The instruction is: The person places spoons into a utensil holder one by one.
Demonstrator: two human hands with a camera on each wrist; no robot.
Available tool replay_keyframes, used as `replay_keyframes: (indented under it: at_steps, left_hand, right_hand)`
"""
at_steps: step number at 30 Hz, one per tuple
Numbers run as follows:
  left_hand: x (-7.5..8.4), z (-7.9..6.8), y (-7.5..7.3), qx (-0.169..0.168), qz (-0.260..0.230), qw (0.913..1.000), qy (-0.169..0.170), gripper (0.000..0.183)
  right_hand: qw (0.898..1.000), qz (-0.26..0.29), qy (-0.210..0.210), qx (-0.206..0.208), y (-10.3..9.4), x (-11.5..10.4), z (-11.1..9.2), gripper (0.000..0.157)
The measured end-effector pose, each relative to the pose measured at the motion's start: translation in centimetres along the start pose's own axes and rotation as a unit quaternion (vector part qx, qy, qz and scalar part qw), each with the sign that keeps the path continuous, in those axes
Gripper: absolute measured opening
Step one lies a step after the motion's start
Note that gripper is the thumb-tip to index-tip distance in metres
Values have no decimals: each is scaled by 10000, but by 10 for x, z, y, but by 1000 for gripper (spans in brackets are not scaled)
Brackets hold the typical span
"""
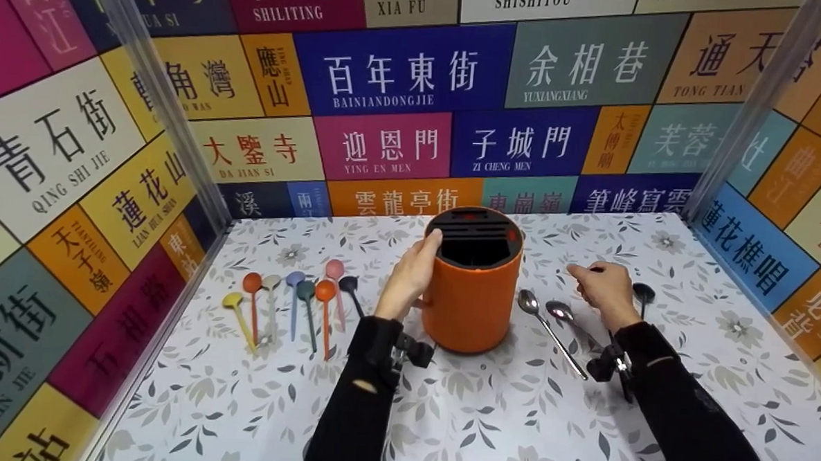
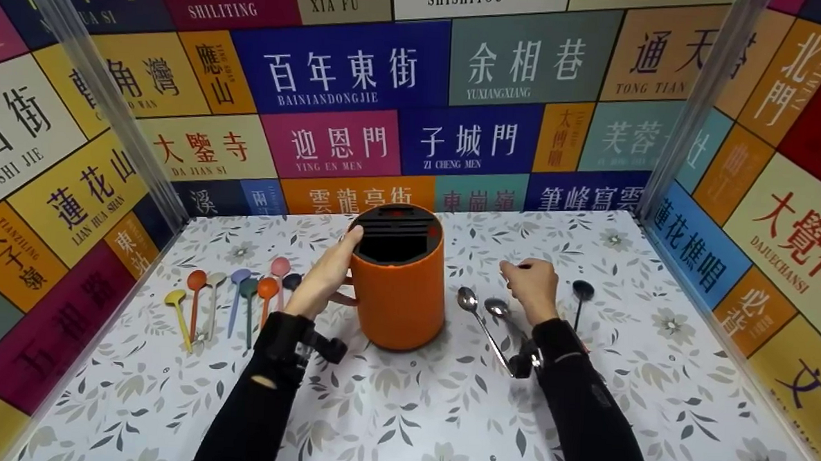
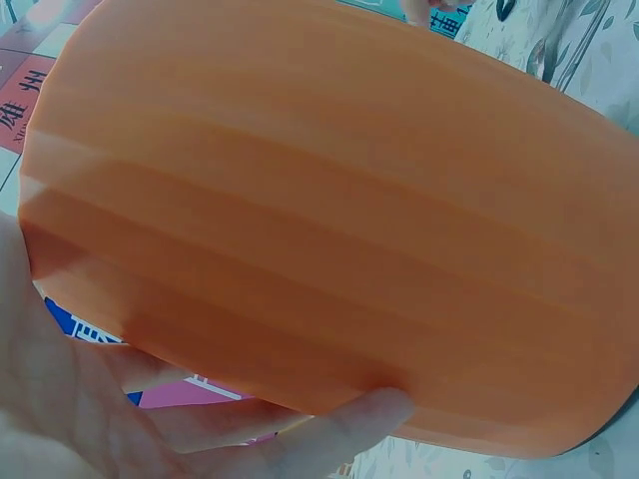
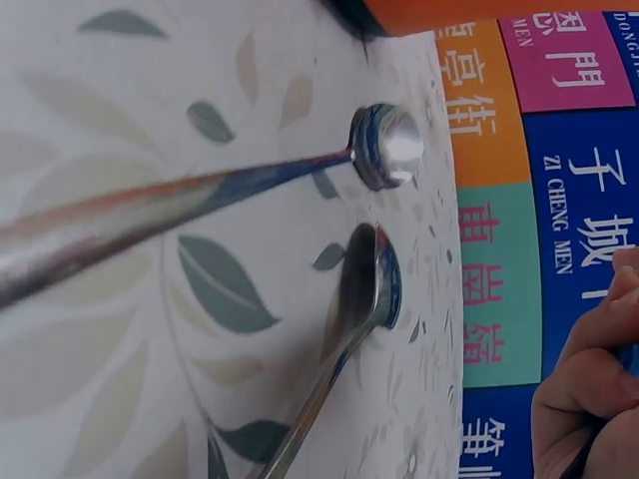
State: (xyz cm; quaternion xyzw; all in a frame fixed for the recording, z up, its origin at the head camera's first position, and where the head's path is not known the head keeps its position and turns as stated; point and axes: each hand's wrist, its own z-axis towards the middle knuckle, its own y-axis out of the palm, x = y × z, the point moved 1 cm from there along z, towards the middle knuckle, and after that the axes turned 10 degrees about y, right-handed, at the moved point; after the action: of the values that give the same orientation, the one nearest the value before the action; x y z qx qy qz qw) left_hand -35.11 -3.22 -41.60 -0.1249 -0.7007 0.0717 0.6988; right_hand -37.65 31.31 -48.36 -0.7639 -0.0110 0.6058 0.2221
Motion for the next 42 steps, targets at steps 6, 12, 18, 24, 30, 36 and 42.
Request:
replay_keyframes:
  at_steps: [6, 12, 18, 24, 30, 36, 42]
  left_hand:
    - [-1, 0, -1, 28, 6, 10000, -36, 76]
    - [-2, -2, -4, 48, 75, 10000, -30, 76]
    - [-2, -2, -3, 33, -30, 10000, -16, 74]
    - [-2, -2, -3, 40, 21, 10000, 29, 73]
    - [-3, -1, -2, 49, 78, 9999, 60, 73]
    - [-3, -1, -2, 26, 85, 10000, 38, 74]
    - [-2, -2, 0, -10, 45, 10000, -14, 75]
  right_hand:
    - [9942, 1015, -23, -353, 9, -14, -9, 40]
    - [9826, 1719, -317, -633, 21, -31, -19, 48]
    - [9701, 2153, -860, -720, 27, -44, -31, 49]
    - [9509, 2691, -1183, -967, 32, -52, -38, 48]
    - [9403, 2971, -1310, -1021, 34, -63, -44, 46]
    - [9295, 3114, -1583, -1181, 34, -77, -51, 47]
    - [9175, 3332, -1813, -1199, 34, -93, -60, 47]
